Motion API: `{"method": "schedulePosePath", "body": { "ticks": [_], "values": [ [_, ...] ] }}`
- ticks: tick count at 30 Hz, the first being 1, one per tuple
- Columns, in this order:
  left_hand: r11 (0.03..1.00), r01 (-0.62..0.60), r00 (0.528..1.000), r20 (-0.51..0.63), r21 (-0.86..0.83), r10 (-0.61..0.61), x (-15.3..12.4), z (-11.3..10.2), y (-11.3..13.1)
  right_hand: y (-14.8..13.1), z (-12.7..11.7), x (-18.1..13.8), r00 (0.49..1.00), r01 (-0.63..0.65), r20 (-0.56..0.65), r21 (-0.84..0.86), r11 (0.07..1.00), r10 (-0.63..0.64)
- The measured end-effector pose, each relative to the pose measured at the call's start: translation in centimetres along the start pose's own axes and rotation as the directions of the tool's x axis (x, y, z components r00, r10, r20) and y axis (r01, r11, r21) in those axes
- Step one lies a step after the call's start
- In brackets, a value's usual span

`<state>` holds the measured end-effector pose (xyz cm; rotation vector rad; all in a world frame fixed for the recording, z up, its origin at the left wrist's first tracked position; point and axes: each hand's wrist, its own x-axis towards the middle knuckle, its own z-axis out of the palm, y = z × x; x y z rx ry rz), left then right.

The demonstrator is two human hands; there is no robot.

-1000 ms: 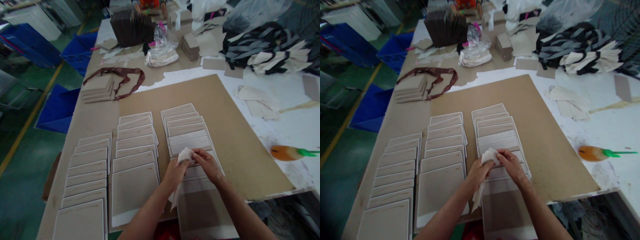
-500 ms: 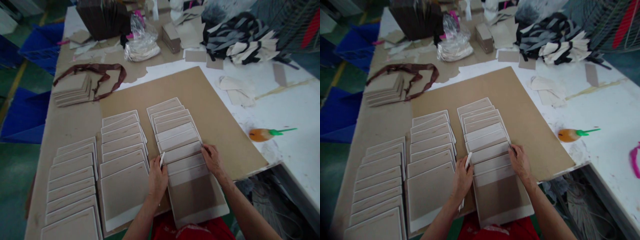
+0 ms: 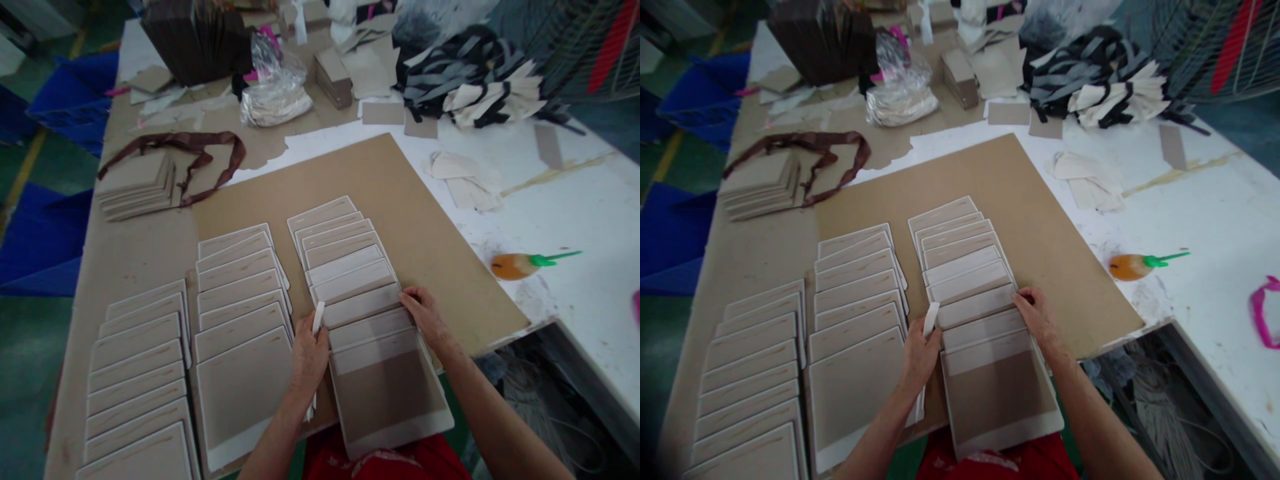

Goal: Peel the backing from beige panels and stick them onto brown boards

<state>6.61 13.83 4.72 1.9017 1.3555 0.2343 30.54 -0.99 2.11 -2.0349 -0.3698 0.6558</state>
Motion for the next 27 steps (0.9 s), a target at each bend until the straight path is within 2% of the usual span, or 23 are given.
{"method": "schedulePosePath", "body": {
  "ticks": [3,9,14,18,27],
  "values": [
    [1.000,0.005,1.000,-0.002,-0.014,-0.005,0.0,0.0,-0.3,0.1,0.1,-0.2,1.000,-0.024,0.002,0.009,1.000,0.024],
    [0.996,0.076,0.997,0.010,-0.045,-0.075,-0.9,0.0,-0.3,1.1,0.2,-0.4,0.997,-0.027,-0.072,-0.130,0.991,0.017],
    [0.989,0.116,0.993,-0.015,-0.093,-0.118,-1.4,-0.3,-0.2,1.1,-0.1,-0.6,0.997,-0.006,-0.081,-0.081,0.997,0.000],
    [0.992,0.066,0.997,-0.032,-0.108,-0.070,-1.0,-0.2,-0.3,1.2,0.2,-0.3,0.995,0.026,-0.091,-0.084,0.996,-0.034],
    [1.000,-0.017,0.999,-0.036,-0.004,0.017,-0.2,0.6,-0.5,2.3,1.1,0.4,0.989,0.120,-0.064,-0.194,0.974,-0.135]
  ]
}}
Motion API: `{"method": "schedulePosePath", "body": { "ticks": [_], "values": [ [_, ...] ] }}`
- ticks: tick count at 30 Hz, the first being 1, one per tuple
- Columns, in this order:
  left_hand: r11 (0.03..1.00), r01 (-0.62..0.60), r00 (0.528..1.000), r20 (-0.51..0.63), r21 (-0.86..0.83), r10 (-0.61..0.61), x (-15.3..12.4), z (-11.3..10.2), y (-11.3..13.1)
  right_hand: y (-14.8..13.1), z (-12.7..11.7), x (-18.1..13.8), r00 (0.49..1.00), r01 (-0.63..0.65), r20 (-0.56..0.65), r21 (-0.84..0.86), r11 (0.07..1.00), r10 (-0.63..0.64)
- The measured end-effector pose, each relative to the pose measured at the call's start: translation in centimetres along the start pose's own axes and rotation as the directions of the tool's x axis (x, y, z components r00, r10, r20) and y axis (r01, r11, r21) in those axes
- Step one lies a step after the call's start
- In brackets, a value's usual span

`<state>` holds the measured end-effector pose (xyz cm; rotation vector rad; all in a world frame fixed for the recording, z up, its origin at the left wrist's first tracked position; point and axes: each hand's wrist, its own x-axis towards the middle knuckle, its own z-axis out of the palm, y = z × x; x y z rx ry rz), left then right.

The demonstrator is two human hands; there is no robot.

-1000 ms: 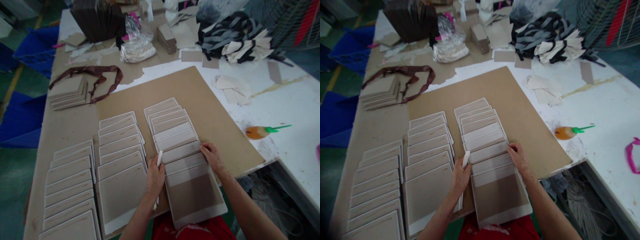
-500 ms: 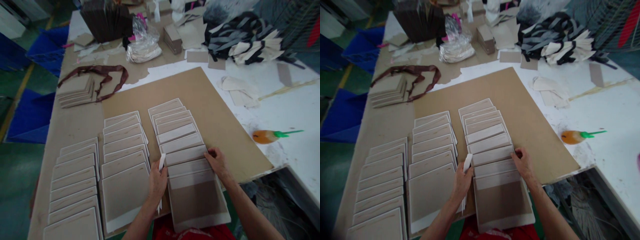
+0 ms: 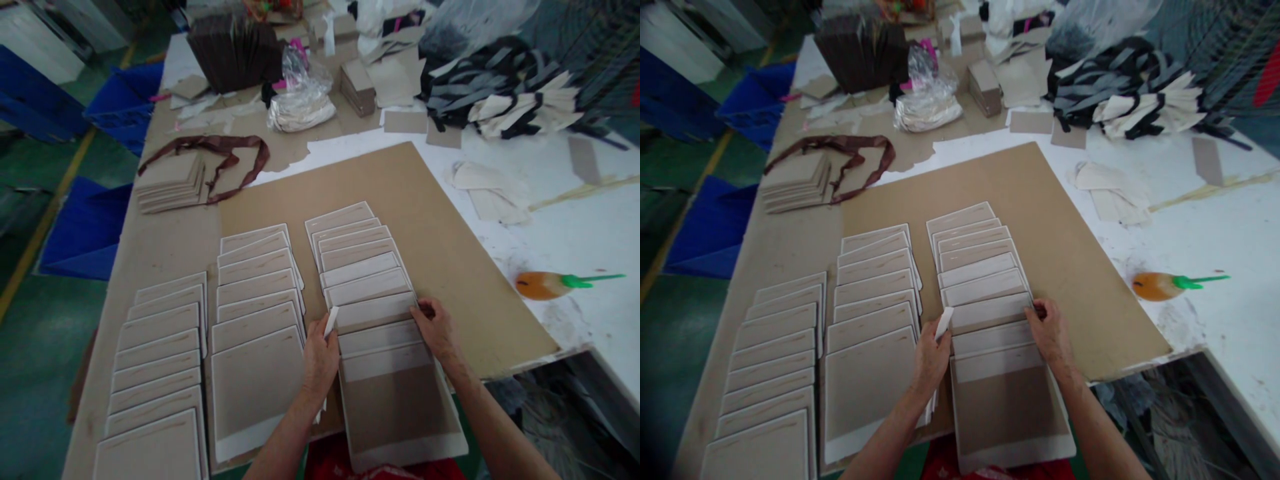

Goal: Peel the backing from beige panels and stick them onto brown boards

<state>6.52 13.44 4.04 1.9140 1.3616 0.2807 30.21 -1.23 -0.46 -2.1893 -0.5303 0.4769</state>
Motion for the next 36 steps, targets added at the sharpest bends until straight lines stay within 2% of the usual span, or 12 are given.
{"method": "schedulePosePath", "body": {
  "ticks": [6,9,11,13,17,20,26,28,30,31,34,36],
  "values": [
    [0.998,0.024,0.990,-0.140,-0.053,-0.031,-1.3,-2.7,1.4,-2.8,-1.1,-1.7,0.991,0.105,-0.073,-0.073,0.992,-0.110],
    [0.931,0.174,0.985,0.041,-0.319,-0.170,-2.0,-3.3,3.1,-6.1,-0.7,-3.5,0.979,0.080,0.177,0.098,0.992,-0.097],
    [0.785,0.366,0.930,0.228,-0.500,-0.288,-2.2,-2.9,4.4,-8.6,-0.1,-4.7,0.913,0.011,0.394,0.244,0.970,-0.109],
    [0.632,0.502,0.864,0.372,-0.591,-0.339,-2.2,-2.2,5.8,-10.9,0.5,-5.4,0.847,-0.098,0.519,0.367,0.925,-0.116],
    [0.514,0.576,0.815,0.494,-0.635,-0.302,-2.0,-1.0,7.7,-13.3,1.4,-5.2,0.814,-0.321,0.581,0.483,0.815,-0.023],
    [0.479,0.578,0.813,0.514,-0.661,-0.273,-1.9,-0.7,8.3,-13.6,1.3,-4.5,0.817,-0.369,0.576,0.494,0.787,0.022],
    [0.564,0.525,0.842,0.484,-0.637,-0.238,-1.7,-0.2,9.1,-12.7,1.1,-3.4,0.832,-0.384,0.553,0.514,0.767,0.046],
    [0.622,0.492,0.862,0.443,-0.610,-0.247,-1.9,-0.1,9.0,-12.4,1.3,-2.5,0.867,-0.241,0.496,0.489,0.839,-0.040],
    [0.664,0.486,0.870,0.382,-0.568,-0.310,-2.5,-0.1,8.7,-12.5,2.0,-1.1,0.892,0.054,0.385,0.432,0.900,-0.238],
    [0.676,0.496,0.867,0.355,-0.546,-0.349,-3.0,-0.1,8.5,-12.8,2.7,-0.2,0.864,0.230,0.344,0.383,0.895,-0.369],
    [0.680,0.540,0.842,0.313,-0.495,-0.440,-4.6,-0.3,7.7,-13.9,5.5,2.1,0.624,0.652,0.390,0.217,0.726,-0.677],
    [0.667,0.554,0.832,0.299,-0.499,-0.467,-5.8,-0.4,7.3,-14.7,7.5,3.0,0.499,0.787,0.495,0.085,0.611,-0.712]
  ]
}}
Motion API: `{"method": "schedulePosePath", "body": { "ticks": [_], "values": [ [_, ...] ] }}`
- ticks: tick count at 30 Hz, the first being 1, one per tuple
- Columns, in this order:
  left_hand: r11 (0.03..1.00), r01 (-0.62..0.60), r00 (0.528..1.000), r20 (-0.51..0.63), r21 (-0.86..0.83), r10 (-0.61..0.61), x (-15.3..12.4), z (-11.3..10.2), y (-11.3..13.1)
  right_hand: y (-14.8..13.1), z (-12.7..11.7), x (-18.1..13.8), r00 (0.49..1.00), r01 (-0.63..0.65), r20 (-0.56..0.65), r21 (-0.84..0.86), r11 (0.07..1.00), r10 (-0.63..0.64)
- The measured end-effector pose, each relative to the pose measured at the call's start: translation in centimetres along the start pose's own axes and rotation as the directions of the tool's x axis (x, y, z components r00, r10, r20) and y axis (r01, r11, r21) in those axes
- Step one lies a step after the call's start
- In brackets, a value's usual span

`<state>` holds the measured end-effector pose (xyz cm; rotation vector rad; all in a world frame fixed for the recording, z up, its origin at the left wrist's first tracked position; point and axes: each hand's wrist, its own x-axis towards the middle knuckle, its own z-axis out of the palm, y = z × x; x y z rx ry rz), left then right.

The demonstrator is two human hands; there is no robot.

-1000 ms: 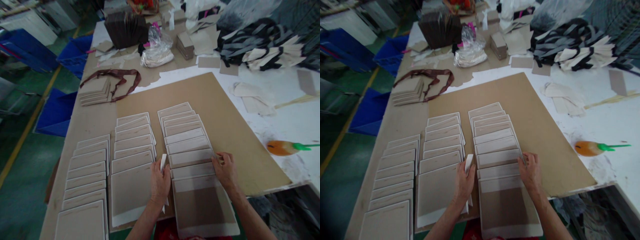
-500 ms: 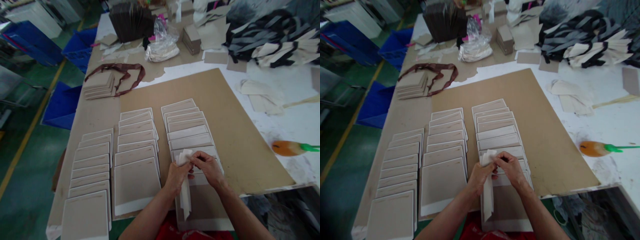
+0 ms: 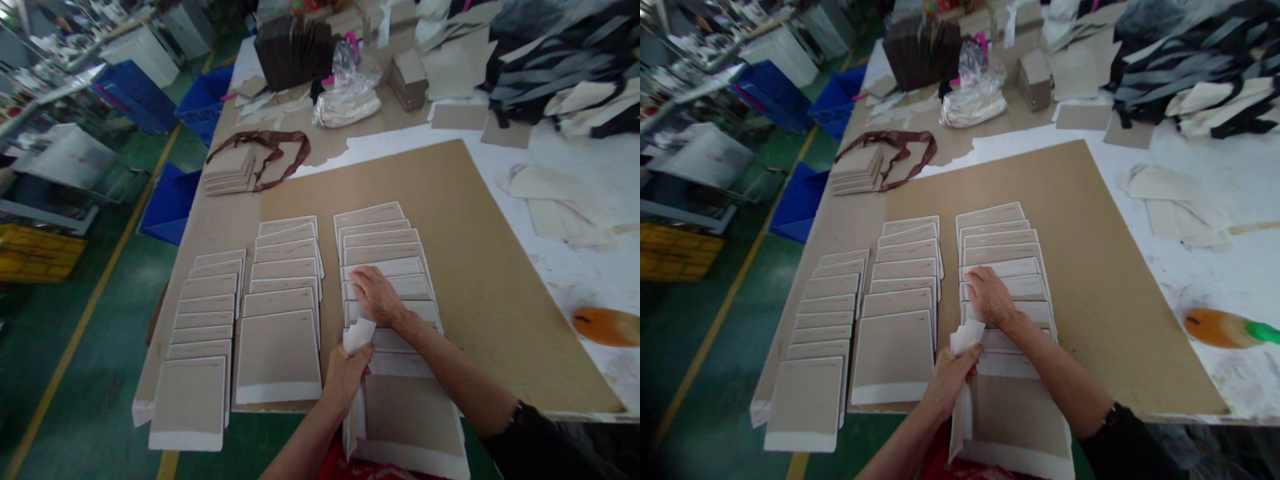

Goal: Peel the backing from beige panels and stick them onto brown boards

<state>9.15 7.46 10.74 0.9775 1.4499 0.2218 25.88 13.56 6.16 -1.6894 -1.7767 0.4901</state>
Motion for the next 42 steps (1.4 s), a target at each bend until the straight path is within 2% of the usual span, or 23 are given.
{"method": "schedulePosePath", "body": {
  "ticks": [2,5,8,10,12,14,16,17,19,21,23,25,30,34,36,39,42],
  "values": [
    [0.999,0.007,1.000,-0.030,-0.037,-0.008,-0.9,-0.2,-0.8,0.1,1.0,1.2,0.995,0.002,0.096,-0.171,0.985,0.014],
    [0.996,0.019,0.996,-0.084,-0.088,-0.026,-2.3,-0.5,-1.9,0.0,1.7,1.6,0.989,-0.019,0.132,-0.333,0.943,0.066],
    [0.983,0.045,0.987,-0.143,-0.179,-0.072,-3.5,-0.8,-2.3,-0.2,1.8,1.5,0.990,-0.024,0.119,-0.370,0.929,0.073],
    [0.949,0.060,0.980,-0.164,-0.308,-0.115,-4.1,-1.1,-1.8,-0.2,1.8,1.7,0.990,-0.029,0.118,-0.358,0.933,0.076],
    [0.892,0.057,0.980,-0.146,-0.449,-0.136,-4.3,-1.4,-0.6,-0.3,1.8,2.1,0.989,-0.031,0.126,-0.313,0.949,0.074],
    [0.841,0.040,0.989,-0.100,-0.539,-0.111,-4.1,-1.7,1.0,-0.3,1.6,2.3,0.991,-0.037,0.116,-0.188,0.981,0.060],
    [0.825,0.019,0.995,-0.067,-0.564,-0.069,-3.4,-1.8,2.7,-0.4,1.0,1.9,0.995,-0.078,0.062,0.045,0.996,0.075],
    [0.826,0.011,0.997,-0.058,-0.564,-0.053,-2.9,-1.7,3.4,-0.5,0.6,1.5,0.993,-0.118,0.042,0.190,0.975,0.112],
    [0.824,-0.004,0.999,-0.044,-0.566,-0.026,-1.6,-1.3,4.4,-0.9,-0.7,0.1,0.970,-0.241,0.080,0.470,0.849,0.231],
    [0.812,-0.003,1.000,-0.010,-0.584,-0.003,-0.2,-0.7,5.1,-1.5,-2.1,-1.6,0.928,-0.363,0.194,0.658,0.660,0.317],
    [0.806,0.004,0.999,0.031,-0.592,0.018,1.1,0.0,5.4,-2.3,-3.3,-3.0,0.889,-0.433,0.267,0.750,0.499,0.371],
    [0.815,0.011,0.998,0.062,-0.580,0.031,1.9,0.7,5.8,-3.2,-3.9,-3.9,0.852,-0.460,0.268,0.792,0.402,0.449],
    [0.863,0.056,0.990,0.139,-0.502,0.017,1.9,1.0,6.1,-4.2,-3.4,-4.5,0.756,-0.457,0.189,0.838,0.299,0.627],
    [0.896,0.073,0.976,0.216,-0.438,0.026,1.8,0.2,5.5,-4.0,-3.0,-4.9,0.650,-0.358,0.105,0.916,0.181,0.753],
    [0.901,0.048,0.978,0.205,-0.430,0.045,2.1,0.1,5.3,-4.2,-2.9,-5.0,0.628,-0.307,0.123,0.946,0.099,0.769],
    [0.894,0.022,0.983,0.173,-0.447,0.062,2.6,0.5,5.4,-4.8,-2.5,-4.9,0.627,-0.283,0.189,0.959,-0.004,0.756],
    [0.888,0.035,0.985,0.166,-0.459,0.047,3.2,1.4,5.7,-4.9,-1.8,-4.6,0.586,-0.289,0.201,0.957,-0.029,0.785]
  ]
}}
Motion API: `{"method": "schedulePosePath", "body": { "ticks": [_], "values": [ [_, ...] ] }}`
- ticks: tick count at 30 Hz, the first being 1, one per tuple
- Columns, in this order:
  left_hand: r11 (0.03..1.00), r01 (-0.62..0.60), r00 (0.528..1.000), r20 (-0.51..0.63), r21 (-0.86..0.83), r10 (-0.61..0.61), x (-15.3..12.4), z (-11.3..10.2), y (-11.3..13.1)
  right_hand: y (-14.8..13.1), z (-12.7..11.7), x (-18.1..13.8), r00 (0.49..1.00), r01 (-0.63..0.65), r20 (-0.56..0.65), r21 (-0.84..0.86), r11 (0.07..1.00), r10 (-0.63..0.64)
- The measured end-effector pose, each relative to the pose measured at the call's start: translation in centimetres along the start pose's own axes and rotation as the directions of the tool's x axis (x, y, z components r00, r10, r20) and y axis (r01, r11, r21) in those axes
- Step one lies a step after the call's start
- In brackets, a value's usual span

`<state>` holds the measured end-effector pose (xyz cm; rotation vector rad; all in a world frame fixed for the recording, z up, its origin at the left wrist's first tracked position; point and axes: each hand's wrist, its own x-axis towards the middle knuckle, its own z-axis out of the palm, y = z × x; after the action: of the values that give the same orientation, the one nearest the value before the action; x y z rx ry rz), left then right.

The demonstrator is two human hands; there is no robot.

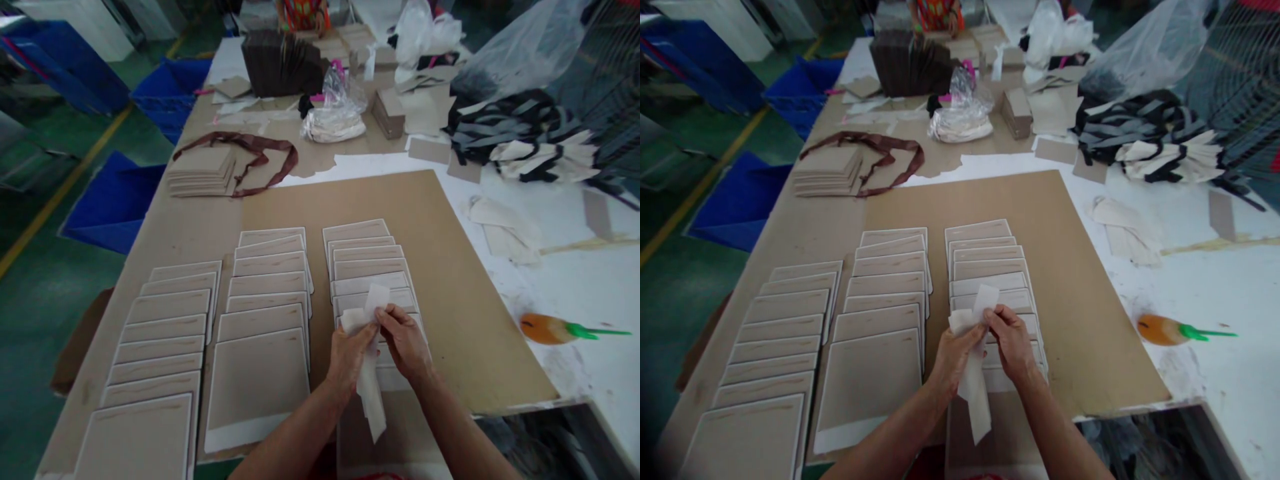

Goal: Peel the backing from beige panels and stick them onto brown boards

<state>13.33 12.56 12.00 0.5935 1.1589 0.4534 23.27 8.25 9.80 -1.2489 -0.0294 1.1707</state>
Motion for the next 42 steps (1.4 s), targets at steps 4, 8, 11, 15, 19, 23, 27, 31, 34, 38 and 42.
{"method": "schedulePosePath", "body": {
  "ticks": [4,8,11,15,19,23,27,31,34,38,42],
  "values": [
    [0.997,-0.018,1.000,0.027,0.075,0.016,1.1,0.6,-0.6,-0.2,-0.5,2.0,0.999,0.021,-0.034,-0.026,0.999,-0.022],
    [0.888,-0.108,0.993,0.089,0.446,0.077,1.7,0.2,-0.2,-2.8,-2.6,5.6,0.993,0.090,-0.060,-0.108,0.990,-0.097],
    [0.638,-0.213,0.970,0.081,0.739,0.231,1.8,-0.4,1.7,-5.3,-3.9,8.9,0.997,0.079,0.026,-0.368,0.926,-0.075],
    [0.129,-0.241,0.924,0.186,0.962,0.335,3.0,-0.7,4.2,-7.1,-3.4,12.9,0.952,0.279,0.296,-0.717,0.638,-0.083],
    [-0.196,-0.208,0.921,0.260,0.958,0.289,5.4,-0.1,4.9,-7.4,-0.7,15.9,0.869,0.472,0.495,-0.821,0.322,-0.013],
    [-0.289,-0.193,0.922,0.274,0.937,0.273,7.5,0.1,4.2,-7.2,1.6,17.4,0.796,0.589,0.602,-0.793,0.154,0.059],
    [-0.276,-0.192,0.928,0.266,0.942,0.262,8.1,-0.4,4.0,-7.1,2.6,18.0,0.787,0.609,0.607,-0.793,0.024,0.110],
    [-0.242,-0.200,0.928,0.263,0.949,0.263,8.1,-0.5,4.4,-7.0,2.9,18.2,0.807,0.589,0.576,-0.803,-0.094,0.133],
    [-0.224,-0.190,0.929,0.249,0.956,0.275,8.2,-0.4,4.7,-7.0,3.2,18.2,0.816,0.577,0.560,-0.801,-0.159,0.143],
    [-0.196,-0.165,0.923,0.221,0.967,0.314,8.4,-0.2,5.0,-7.1,3.6,18.2,0.825,0.565,0.543,-0.796,-0.216,0.159],
    [-0.220,-0.192,0.899,0.261,0.956,0.351,8.7,-0.2,5.0,-7.1,3.8,18.3,0.829,0.559,0.529,-0.787,-0.260,0.179]
  ]
}}
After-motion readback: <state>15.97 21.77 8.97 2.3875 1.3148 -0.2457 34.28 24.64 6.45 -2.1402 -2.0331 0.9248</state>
